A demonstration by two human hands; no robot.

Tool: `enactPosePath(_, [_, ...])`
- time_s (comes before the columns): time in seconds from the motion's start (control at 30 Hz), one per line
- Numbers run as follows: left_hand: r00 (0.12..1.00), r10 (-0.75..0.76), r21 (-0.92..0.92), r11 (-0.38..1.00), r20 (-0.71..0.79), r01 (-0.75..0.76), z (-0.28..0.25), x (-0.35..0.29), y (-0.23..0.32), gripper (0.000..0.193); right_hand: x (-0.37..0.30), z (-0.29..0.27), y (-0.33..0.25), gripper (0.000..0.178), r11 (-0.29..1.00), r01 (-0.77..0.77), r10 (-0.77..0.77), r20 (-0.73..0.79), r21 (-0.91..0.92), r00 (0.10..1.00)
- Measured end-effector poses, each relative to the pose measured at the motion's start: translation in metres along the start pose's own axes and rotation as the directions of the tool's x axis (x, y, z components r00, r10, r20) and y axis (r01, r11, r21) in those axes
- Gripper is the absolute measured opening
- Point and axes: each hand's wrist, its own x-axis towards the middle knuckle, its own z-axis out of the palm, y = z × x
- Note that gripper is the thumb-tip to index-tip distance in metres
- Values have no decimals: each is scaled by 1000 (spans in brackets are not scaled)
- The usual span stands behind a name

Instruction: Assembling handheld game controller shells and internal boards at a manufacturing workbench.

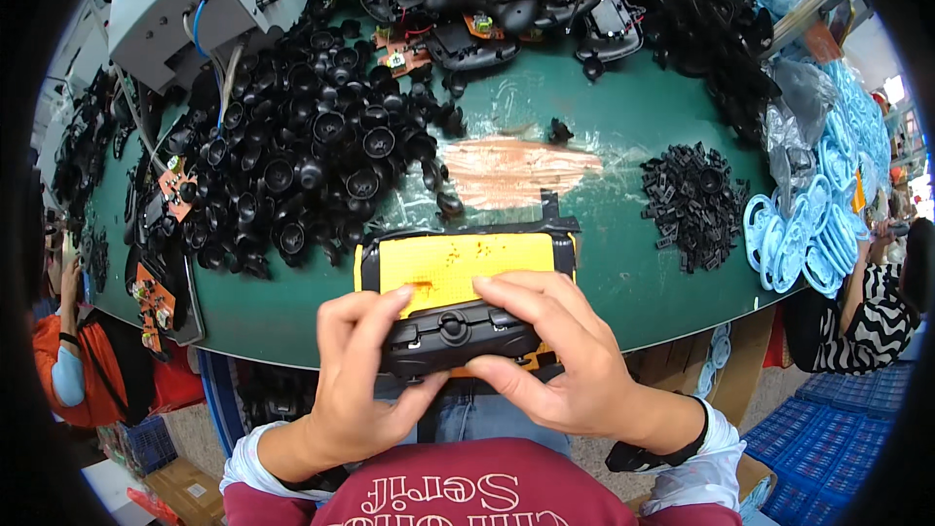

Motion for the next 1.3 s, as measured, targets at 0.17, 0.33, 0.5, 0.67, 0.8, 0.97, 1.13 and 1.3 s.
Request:
enactPosePath(0.17, [996,60,-243,967,-72,-76,2,6,9,46,-10,11,0,42,985,172,-169,-119,9,978])
enactPosePath(0.33, [986,100,-167,978,-135,-122,3,3,12,38,-8,9,-3,40,987,159,-157,-82,22,984])
enactPosePath(0.5, [980,121,-186,971,-159,-150,5,-1,16,40,-2,7,-6,29,966,250,-247,-38,68,968])
enactPosePath(0.67, [973,119,-164,974,-200,-153,5,0,12,38,2,9,-3,33,953,302,-301,-30,32,953])
enactPosePath(0.8, [939,-342,-835,529,-48,150,4,3,-3,44,-5,7,-3,92,820,-57,125,-81,570,989])
enactPosePath(0.97, [990,-121,-756,653,-66,30,2,6,-10,88,5,-4,-12,64,990,83,-67,134,-114,989])
enactPosePath(1.13, [990,136,-24,991,48,-135,-36,12,-16,55,20,-11,-12,56,933,243,-193,201,-264,960])
enactPosePath(1.3, [989,147,15,989,25,-147,-39,14,-20,43,11,-10,15,39,970,244,-243,66,-2,968])
